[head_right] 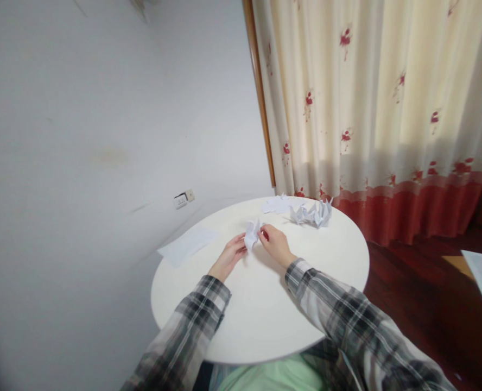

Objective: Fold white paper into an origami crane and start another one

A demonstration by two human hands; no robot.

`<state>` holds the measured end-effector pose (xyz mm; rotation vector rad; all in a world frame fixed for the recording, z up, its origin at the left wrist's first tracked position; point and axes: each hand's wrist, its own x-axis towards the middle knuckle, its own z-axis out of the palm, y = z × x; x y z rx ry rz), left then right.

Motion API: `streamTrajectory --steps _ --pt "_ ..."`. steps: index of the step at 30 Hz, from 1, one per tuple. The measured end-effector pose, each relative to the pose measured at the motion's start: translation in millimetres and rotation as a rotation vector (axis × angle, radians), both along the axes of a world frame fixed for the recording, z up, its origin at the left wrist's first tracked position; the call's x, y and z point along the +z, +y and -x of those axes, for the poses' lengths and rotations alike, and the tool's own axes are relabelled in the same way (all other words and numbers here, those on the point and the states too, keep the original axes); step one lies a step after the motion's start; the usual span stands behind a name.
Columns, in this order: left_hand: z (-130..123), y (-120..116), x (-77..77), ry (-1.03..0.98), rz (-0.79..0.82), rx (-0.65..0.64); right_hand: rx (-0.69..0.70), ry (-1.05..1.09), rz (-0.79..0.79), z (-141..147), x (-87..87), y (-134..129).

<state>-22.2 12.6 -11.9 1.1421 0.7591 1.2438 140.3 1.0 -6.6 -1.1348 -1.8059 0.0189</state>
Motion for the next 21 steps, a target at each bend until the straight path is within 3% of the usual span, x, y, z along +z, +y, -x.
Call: streamTrajectory --steps 7,15,21 --pt "2.4 -0.3 -3.2 0.209 -0.071 0.089 -0.026 -0.054 0.078 -2.5 -7.0 13.2" --pt "5.5 21.2 -24.0 0.400 -0.201 0.225 0.029 -0.187 0.154 -1.3 -13.0 16.4" --pt "7.8 24.2 -28.5 0.458 -0.152 0.247 0.069 -0.229 0.206 -0.1 -13.2 15.1"
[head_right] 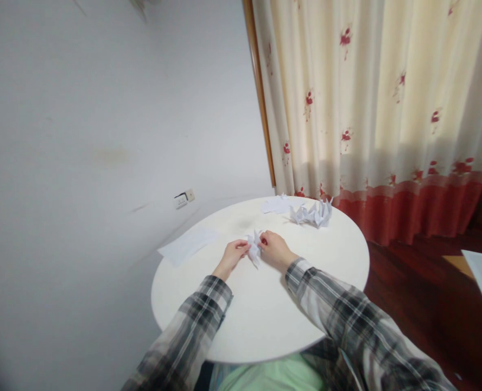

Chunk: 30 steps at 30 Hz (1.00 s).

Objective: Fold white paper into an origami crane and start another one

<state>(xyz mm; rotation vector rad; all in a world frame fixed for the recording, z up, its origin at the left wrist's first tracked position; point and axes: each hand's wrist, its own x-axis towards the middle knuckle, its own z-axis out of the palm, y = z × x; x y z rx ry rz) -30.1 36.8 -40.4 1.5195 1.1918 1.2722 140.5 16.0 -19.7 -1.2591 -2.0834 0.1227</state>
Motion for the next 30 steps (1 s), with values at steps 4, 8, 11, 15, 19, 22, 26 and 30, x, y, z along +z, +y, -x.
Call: streamTrajectory --steps 4,8,11,15,19,22,26,30 --pt "-0.5 -2.5 1.6 -0.039 0.038 0.006 -0.005 -0.004 0.028 -0.1 -0.8 -0.1" --pt "-0.9 -3.6 2.5 -0.098 0.075 -0.012 -0.013 -0.021 0.031 -0.9 -0.6 -0.5" --pt "-0.9 -4.5 3.4 -0.144 0.097 -0.019 -0.028 -0.041 0.030 -1.8 -0.7 0.0" --pt "-0.3 -7.0 5.4 -0.196 0.126 -0.031 -0.051 -0.063 0.026 -2.5 -1.8 1.9" --pt "-0.3 -8.0 6.3 -0.181 0.119 -0.038 -0.064 -0.065 0.024 -1.8 -2.5 1.8" --pt "-1.2 -6.2 5.1 -0.132 0.105 -0.023 -0.047 -0.065 0.012 -0.9 -2.4 0.2" --pt "-2.6 -4.9 4.1 -0.138 0.110 -0.037 -0.026 -0.071 0.018 -1.0 -1.5 -0.8" --pt "-3.3 -8.2 6.1 -0.187 0.118 -0.065 -0.020 -0.074 0.052 -1.9 -0.6 -0.1"
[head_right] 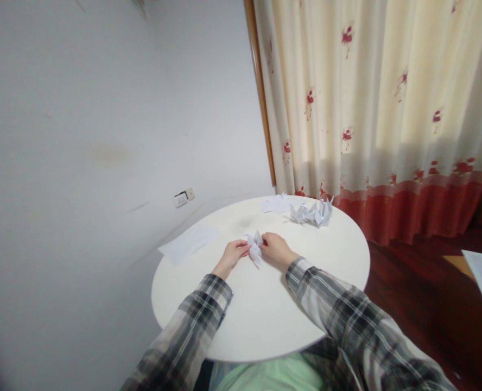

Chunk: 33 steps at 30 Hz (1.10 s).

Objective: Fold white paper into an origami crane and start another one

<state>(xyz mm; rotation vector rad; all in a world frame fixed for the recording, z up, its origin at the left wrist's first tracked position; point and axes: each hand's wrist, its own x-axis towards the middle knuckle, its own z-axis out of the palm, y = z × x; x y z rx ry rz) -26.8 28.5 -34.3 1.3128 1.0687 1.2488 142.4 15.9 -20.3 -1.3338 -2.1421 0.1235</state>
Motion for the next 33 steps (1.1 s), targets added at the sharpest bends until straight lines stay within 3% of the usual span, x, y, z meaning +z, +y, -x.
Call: streamTrajectory --steps 6,17,33 --pt "0.2 -5.7 2.9 -0.063 0.061 -0.045 -0.009 0.008 0.032 0.5 0.5 -1.0" --pt "-2.4 -1.1 3.4 0.109 -0.079 -0.049 -0.045 -0.043 0.014 0.5 -0.8 -0.4" --pt "2.3 -3.5 0.2 -0.059 0.068 -0.027 -0.108 -0.010 0.051 0.7 -0.1 0.1"
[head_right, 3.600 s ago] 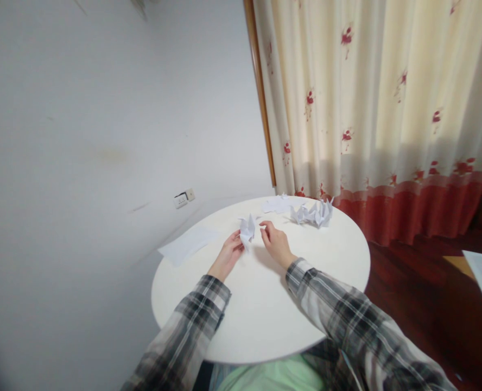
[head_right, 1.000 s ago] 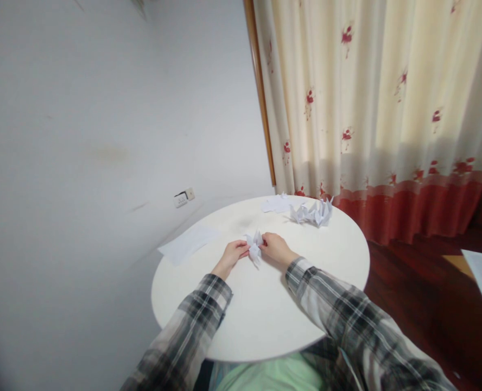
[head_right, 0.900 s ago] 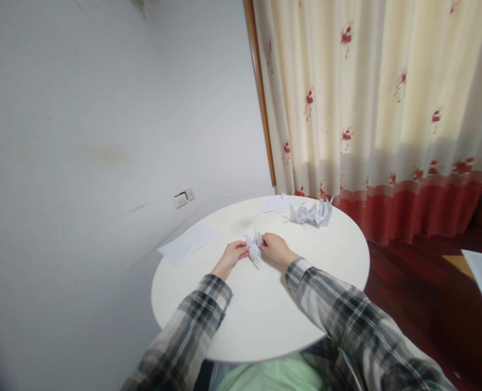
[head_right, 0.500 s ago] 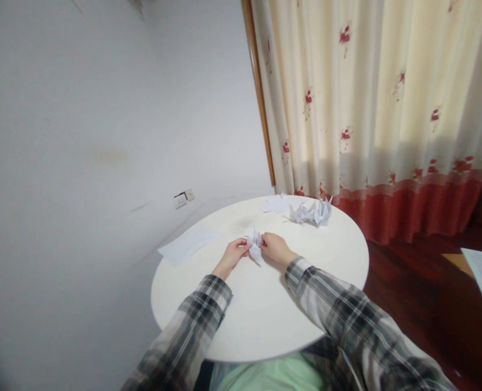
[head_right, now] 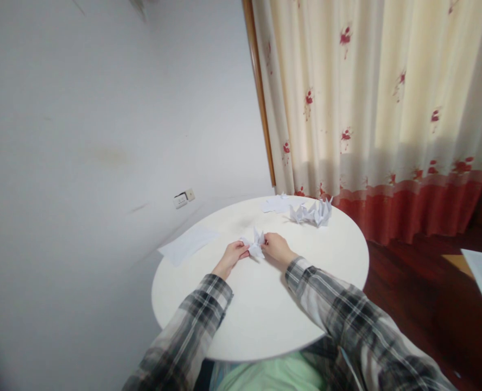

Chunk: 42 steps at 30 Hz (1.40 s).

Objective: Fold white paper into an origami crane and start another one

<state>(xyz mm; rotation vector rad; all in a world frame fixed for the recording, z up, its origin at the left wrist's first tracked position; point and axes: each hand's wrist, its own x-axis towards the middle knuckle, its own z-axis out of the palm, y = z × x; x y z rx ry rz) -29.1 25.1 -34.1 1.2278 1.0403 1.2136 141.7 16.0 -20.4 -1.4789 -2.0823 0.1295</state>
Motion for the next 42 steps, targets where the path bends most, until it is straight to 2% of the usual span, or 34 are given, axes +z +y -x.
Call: streamTrajectory --steps 4,11,19,23,28,34,42 --pt "-1.2 -1.8 0.9 -0.008 0.016 0.030 0.038 0.130 0.027 0.3 -3.8 3.7" --pt "-5.1 -9.2 9.9 -0.079 0.012 0.051 0.099 0.352 -0.105 2.0 -10.9 14.3" --pt "-8.6 -16.4 16.5 -0.155 -0.026 0.048 0.150 0.504 -0.037 1.3 -6.6 16.8" --pt "-7.4 -15.5 14.3 -0.236 0.007 -0.002 0.187 0.598 0.002 3.6 -7.4 17.0" --pt "-6.4 -10.3 10.2 -0.347 0.034 -0.123 0.265 0.671 -0.025 4.8 -6.5 12.3" --pt "-7.9 -5.8 9.0 -0.397 -0.027 -0.097 0.322 0.731 -0.032 5.1 -5.5 12.6" --pt "-8.3 -8.0 9.5 -0.470 0.004 -0.171 0.325 0.839 0.013 3.4 -5.9 15.8"
